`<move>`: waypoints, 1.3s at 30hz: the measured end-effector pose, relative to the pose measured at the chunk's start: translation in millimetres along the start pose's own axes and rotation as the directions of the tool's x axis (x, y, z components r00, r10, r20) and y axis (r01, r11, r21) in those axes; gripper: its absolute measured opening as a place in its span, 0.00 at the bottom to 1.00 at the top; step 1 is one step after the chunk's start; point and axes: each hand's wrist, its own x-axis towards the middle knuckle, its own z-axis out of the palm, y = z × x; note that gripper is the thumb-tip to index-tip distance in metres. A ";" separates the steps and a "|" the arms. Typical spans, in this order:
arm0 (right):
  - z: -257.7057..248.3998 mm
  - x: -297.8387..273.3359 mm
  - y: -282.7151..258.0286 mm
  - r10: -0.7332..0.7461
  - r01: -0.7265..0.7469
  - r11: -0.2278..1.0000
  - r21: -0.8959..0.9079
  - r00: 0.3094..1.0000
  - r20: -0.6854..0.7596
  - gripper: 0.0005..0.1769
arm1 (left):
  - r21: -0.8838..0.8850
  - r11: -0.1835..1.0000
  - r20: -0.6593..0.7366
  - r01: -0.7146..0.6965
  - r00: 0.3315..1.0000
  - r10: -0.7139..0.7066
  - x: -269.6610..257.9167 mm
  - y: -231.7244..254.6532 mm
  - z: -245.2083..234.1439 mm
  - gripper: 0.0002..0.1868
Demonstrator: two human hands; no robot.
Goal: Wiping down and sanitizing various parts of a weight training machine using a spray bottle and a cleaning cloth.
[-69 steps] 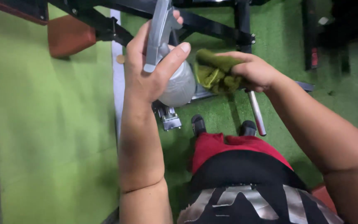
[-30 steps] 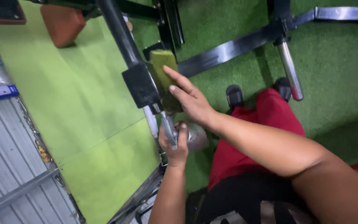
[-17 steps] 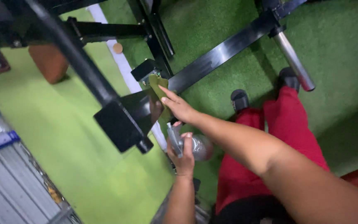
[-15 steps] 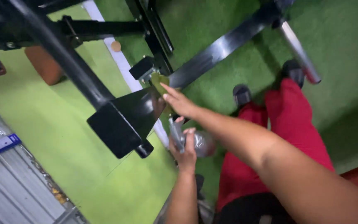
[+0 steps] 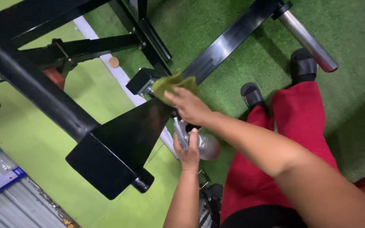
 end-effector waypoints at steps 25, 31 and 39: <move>-22.4 27.3 80.3 -0.107 0.119 0.914 -0.387 0.993 0.052 0.35 | 0.041 0.987 -0.011 0.155 0.988 -0.154 35.0 -16.3 21.5 0.24; -92.7 36.3 171.6 0.196 -0.252 0.896 -0.366 0.963 -0.183 0.34 | -0.001 0.985 0.125 0.172 0.977 -0.171 66.2 -47.8 104.8 0.25; -193.3 64.8 271.4 0.384 -0.494 0.788 -0.366 0.861 -0.334 0.37 | 0.083 0.995 0.311 -0.052 0.950 0.024 117.4 -96.1 217.5 0.27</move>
